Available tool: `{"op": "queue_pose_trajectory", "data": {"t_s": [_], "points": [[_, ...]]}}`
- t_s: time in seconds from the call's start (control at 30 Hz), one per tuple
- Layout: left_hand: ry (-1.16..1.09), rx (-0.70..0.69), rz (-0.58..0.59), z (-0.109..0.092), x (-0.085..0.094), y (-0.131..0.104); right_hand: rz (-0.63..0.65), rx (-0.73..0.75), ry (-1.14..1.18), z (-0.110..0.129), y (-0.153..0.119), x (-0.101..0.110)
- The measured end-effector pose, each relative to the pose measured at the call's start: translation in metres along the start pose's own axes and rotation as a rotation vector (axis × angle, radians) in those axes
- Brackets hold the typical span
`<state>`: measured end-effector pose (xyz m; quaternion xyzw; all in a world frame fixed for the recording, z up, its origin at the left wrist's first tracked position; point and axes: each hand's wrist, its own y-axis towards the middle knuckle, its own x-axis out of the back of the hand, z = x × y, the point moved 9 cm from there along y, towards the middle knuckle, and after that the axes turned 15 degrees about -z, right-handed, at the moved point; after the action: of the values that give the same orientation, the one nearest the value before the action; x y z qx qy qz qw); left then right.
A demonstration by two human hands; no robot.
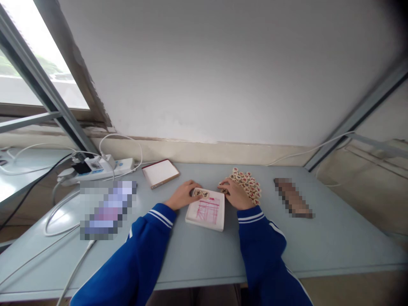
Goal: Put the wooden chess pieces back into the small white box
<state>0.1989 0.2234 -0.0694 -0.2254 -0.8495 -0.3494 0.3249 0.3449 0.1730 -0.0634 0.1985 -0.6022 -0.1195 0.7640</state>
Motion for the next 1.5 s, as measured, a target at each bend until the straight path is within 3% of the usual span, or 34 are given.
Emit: {"op": "queue_pose_trajectory", "data": {"t_s": [0.5,0.83,0.93,1.03,1.17,1.3,1.5], "points": [[0.016,-0.029,-0.003,-0.002,0.000,0.000,-0.060,-0.061,-0.175,0.001,0.001,0.016],[0.013,-0.014,0.003,-0.001,0.000,0.000,-0.081,-0.137,-0.259,-0.007,-0.002,0.016],[0.009,-0.015,0.003,-0.002,0.001,0.000,-0.159,-0.156,-0.219,-0.006,0.001,0.029],[0.004,-0.021,0.004,-0.004,0.001,0.000,-0.206,-0.171,-0.010,-0.005,0.005,0.041],[-0.002,-0.023,-0.003,-0.003,0.002,0.000,-0.073,-0.065,0.295,0.016,0.007,0.035],[0.005,-0.011,-0.004,0.000,0.001,0.000,0.058,0.026,0.200,0.036,0.003,0.017],[-0.009,-0.038,-0.011,-0.002,0.001,0.001,0.043,0.070,0.090,0.047,0.003,0.013]]}}
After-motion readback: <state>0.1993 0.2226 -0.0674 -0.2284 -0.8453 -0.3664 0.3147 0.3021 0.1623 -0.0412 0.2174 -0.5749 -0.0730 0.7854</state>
